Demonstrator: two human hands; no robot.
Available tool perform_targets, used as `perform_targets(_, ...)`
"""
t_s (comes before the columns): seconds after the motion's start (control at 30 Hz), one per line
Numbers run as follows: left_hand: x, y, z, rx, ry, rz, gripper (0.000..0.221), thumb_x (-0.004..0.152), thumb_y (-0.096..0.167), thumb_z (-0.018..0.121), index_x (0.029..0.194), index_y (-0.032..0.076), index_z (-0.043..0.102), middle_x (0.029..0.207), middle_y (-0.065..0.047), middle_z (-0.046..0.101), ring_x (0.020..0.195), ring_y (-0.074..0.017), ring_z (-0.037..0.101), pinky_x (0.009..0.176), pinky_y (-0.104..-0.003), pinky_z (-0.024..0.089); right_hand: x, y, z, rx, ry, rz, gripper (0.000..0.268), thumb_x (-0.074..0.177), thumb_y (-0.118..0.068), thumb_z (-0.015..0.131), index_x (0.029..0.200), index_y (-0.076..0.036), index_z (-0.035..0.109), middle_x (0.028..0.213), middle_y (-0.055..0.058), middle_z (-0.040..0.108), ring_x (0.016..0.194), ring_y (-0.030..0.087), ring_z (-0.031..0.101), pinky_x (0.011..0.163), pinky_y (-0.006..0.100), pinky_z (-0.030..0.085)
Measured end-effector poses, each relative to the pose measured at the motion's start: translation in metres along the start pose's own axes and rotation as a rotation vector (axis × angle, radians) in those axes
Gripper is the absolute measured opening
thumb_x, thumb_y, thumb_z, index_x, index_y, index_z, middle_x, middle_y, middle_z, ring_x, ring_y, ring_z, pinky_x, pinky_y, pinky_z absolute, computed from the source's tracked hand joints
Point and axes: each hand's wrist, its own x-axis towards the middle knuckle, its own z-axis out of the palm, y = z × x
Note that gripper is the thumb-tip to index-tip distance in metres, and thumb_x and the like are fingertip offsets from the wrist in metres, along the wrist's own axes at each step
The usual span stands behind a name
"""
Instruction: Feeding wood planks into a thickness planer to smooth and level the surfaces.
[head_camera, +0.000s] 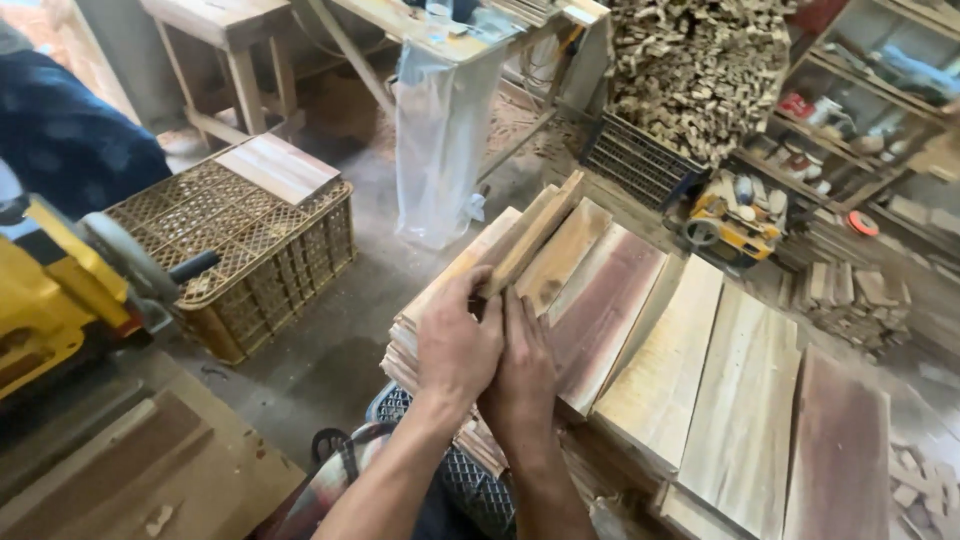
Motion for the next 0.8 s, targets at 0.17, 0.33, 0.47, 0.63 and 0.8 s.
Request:
perform_targets(0.17, -0.014, -0.018, -0.038, -0.339, 0.108, -0.475, 0.039, 0.082, 0.021, 0.071, 0.119, 0.009, 0.078, 0.112, -0.004, 0.082, 0.100, -0.0101, 0.077, 0.091, -0.024, 0.060, -0.006, -0.021, -0.010, 0.369, 0.074, -0.093, 0.062, 0.092, -0.015, 0.070, 0.147, 0.004, 0.047, 0.143, 0.026, 0.058, 0.134, 0.038, 0.056, 0.111, 0.044, 0.045)
perform_targets(0.33, -0.062, -0.074, -0.064, -0.714, 0.410, -0.605, 0.036, 0.084, 0.005, 0.074, 0.119, 0.000, 0.078, 0.112, -0.012, 0.081, 0.100, -0.0138, 0.072, 0.091, -0.025, 0.058, -0.034, -0.067, 0.003, 0.552, -0.006, -0.157, 0.065, 0.089, -0.012, 0.073, 0.148, 0.001, 0.047, 0.163, 0.023, 0.036, 0.149, 0.031, 0.041, 0.119, 0.038, 0.037)
perform_targets(0.47, -0.110, -0.144, -0.091, -0.927, 0.674, -0.522, 0.046, 0.085, -0.002, 0.071, 0.131, -0.002, 0.070, 0.122, -0.016, 0.077, 0.103, -0.0198, 0.071, 0.095, -0.032, 0.058, -0.059, -0.089, 0.072, 1.214, -0.567, 0.181, 0.080, 0.088, -0.003, 0.069, 0.158, -0.010, 0.032, 0.146, 0.019, 0.062, 0.126, 0.021, 0.068, 0.105, 0.031, 0.055)
perform_targets(0.63, -0.152, -0.231, -0.135, -0.811, 0.945, -0.451, 0.047, 0.084, 0.000, 0.073, 0.131, 0.001, 0.070, 0.112, -0.014, 0.077, 0.093, -0.0177, 0.071, 0.085, -0.031, 0.060, -0.087, -0.125, 0.182, 1.505, -0.926, 0.044, 0.081, 0.087, 0.006, 0.069, 0.158, 0.001, 0.030, 0.157, 0.018, 0.046, 0.135, 0.021, 0.054, 0.112, 0.033, 0.046)
perform_targets(0.8, -0.217, -0.309, -0.168, -0.511, 1.118, -0.489, 0.047, 0.082, 0.008, 0.077, 0.129, 0.007, 0.073, 0.129, -0.008, 0.075, 0.114, -0.0143, 0.070, 0.102, -0.028, 0.054, -0.148, -0.156, 0.269, 1.451, -1.168, -0.082, 0.080, 0.083, 0.008, 0.073, 0.155, 0.003, 0.038, 0.158, 0.013, 0.045, 0.138, 0.015, 0.049, 0.116, 0.029, 0.039)
